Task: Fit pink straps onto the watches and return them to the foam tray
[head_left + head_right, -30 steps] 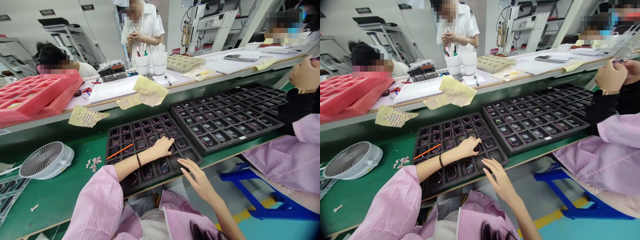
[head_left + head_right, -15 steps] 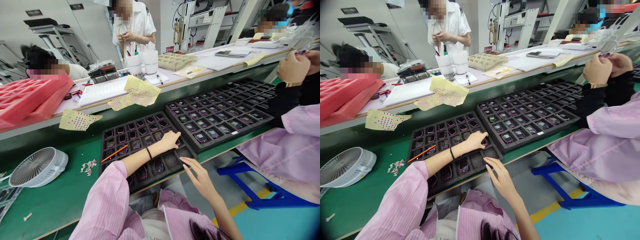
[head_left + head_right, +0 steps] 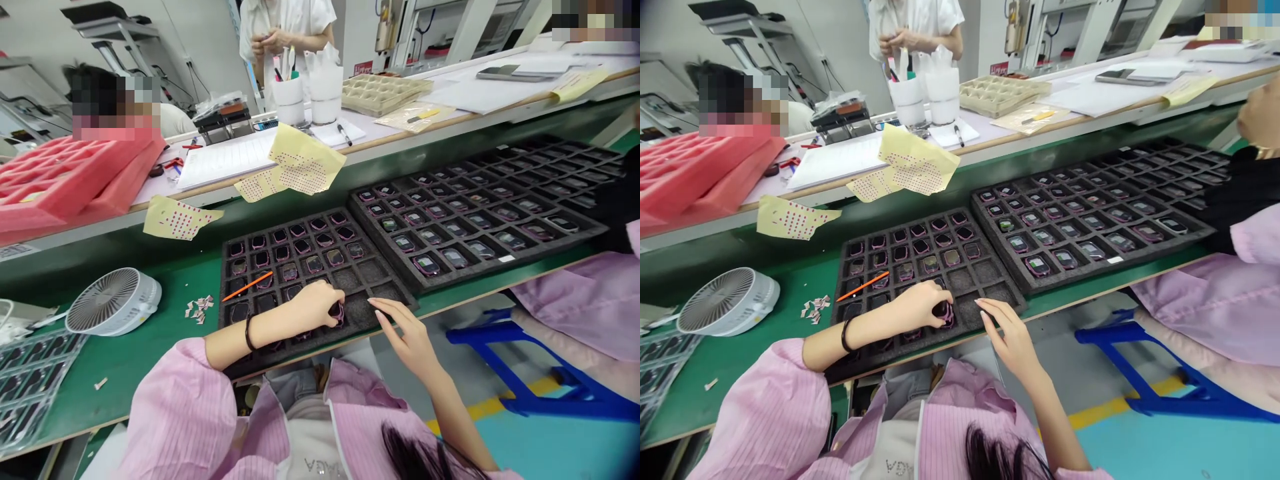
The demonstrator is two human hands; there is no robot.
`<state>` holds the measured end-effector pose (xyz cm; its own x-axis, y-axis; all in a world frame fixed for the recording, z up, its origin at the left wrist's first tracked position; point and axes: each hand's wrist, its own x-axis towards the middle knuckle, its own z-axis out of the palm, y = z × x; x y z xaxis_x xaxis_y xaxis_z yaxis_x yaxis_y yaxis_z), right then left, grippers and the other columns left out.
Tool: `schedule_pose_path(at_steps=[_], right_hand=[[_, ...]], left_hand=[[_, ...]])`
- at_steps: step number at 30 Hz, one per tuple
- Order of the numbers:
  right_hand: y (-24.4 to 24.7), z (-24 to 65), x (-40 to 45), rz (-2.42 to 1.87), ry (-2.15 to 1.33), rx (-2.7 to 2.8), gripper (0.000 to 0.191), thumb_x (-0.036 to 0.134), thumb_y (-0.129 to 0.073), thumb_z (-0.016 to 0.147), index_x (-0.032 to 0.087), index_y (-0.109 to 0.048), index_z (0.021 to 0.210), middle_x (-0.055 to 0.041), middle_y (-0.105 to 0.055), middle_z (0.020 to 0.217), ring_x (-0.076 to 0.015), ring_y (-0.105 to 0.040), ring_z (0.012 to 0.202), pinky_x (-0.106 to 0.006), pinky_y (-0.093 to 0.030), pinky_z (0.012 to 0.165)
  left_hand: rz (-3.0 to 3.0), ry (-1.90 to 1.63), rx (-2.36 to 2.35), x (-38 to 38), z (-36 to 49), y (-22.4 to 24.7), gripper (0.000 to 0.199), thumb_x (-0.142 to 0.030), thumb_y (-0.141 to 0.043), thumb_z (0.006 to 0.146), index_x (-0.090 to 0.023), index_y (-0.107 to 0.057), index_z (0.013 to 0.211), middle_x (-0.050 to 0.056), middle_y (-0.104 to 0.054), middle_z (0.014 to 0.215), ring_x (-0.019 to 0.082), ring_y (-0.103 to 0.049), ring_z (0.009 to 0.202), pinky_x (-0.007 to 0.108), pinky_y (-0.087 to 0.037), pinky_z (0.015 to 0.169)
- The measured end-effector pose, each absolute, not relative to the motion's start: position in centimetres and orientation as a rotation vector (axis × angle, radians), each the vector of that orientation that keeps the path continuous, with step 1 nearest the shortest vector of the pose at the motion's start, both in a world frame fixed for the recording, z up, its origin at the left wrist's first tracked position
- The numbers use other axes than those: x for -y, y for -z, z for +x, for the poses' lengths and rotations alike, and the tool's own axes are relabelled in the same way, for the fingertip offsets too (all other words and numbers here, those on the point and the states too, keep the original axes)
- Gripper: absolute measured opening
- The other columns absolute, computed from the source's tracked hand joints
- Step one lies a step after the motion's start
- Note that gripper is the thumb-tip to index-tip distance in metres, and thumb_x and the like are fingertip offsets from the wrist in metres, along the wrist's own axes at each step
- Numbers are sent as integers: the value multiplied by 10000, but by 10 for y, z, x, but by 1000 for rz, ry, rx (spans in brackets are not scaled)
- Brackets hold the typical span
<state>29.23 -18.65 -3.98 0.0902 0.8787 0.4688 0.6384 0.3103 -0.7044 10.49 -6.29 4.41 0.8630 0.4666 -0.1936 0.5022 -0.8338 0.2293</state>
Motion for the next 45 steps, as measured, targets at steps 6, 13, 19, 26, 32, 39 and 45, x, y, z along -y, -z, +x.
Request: schedule_pose_path(at_steps=[6, 13, 19, 26, 32, 39, 45], right_hand=[[36, 280, 180, -1370, -300, 1636, 271, 228, -452, 962, 222, -648, 1149, -96, -686, 1102, -227, -650, 1044, -393, -527, 933], [36, 276, 178, -1375, -314, 1621, 262, 267, -450, 964, 231, -669, 1104, -90, -700, 1073, -233, -664, 1012, -396, -537, 910], [39, 271, 172, -1336, -318, 1636, 246, 240, -464, 957, 233, -669, 1092, -87, -709, 1060, -230, -666, 1003, -400, -539, 899], [32, 244, 162, -1230, -459, 1631, 225, 239, -482, 950, 226, -682, 1052, -85, -716, 1027, -229, -669, 986, -396, -544, 894], [29, 205, 154, -1173, -938, 1495, 305, 343, -501, 944, 210, -608, 1196, -95, -688, 1019, -191, -686, 795, -332, -601, 695], [26, 141, 139, -1001, -1368, 1426, 629, 410, -585, 885, 278, -343, 1450, -101, -523, 1371, -247, -577, 1177, -414, -506, 974], [35, 89, 123, -1000, -1470, 1206, 545, 420, -703, 763, 266, -542, 1261, -62, -533, 1350, -271, -461, 1291, -437, -383, 1084]], left_hand=[[2848, 196, -601, 74, 103, -7, 320, -148, -719, 732, -120, -633, 1039, 128, -684, 922, 258, -641, 899, 315, -507, 752], [2732, 59, -735, 78, 83, -26, 185, -193, -693, 759, -159, -644, 933, 84, -675, 880, 229, -646, 836, 300, -502, 726], [2731, 294, -1030, 95, 50, -44, 190, -150, -689, 752, -144, -643, 936, 115, -677, 921, 252, -649, 886, 317, -516, 747], [2712, 379, -989, 96, 44, -25, 263, -136, -671, 751, -106, -631, 1009, 149, -682, 952, 273, -661, 921, 339, -532, 783], [2589, 91, -1044, 101, 27, -24, 373, -185, -685, 750, -121, -572, 1100, 124, -673, 1042, 260, -645, 961, 355, -524, 858], [2548, -228, -1300, 129, 0, -41, 421, -27, -493, 816, -139, -441, 1219, 126, -615, 1128, 248, -574, 1068, 382, -510, 906], [2348, -355, -1298, 127, -44, -42, 445, -83, -635, 773, -157, -494, 1188, 120, -603, 1182, 267, -563, 1115, 415, -485, 959]])
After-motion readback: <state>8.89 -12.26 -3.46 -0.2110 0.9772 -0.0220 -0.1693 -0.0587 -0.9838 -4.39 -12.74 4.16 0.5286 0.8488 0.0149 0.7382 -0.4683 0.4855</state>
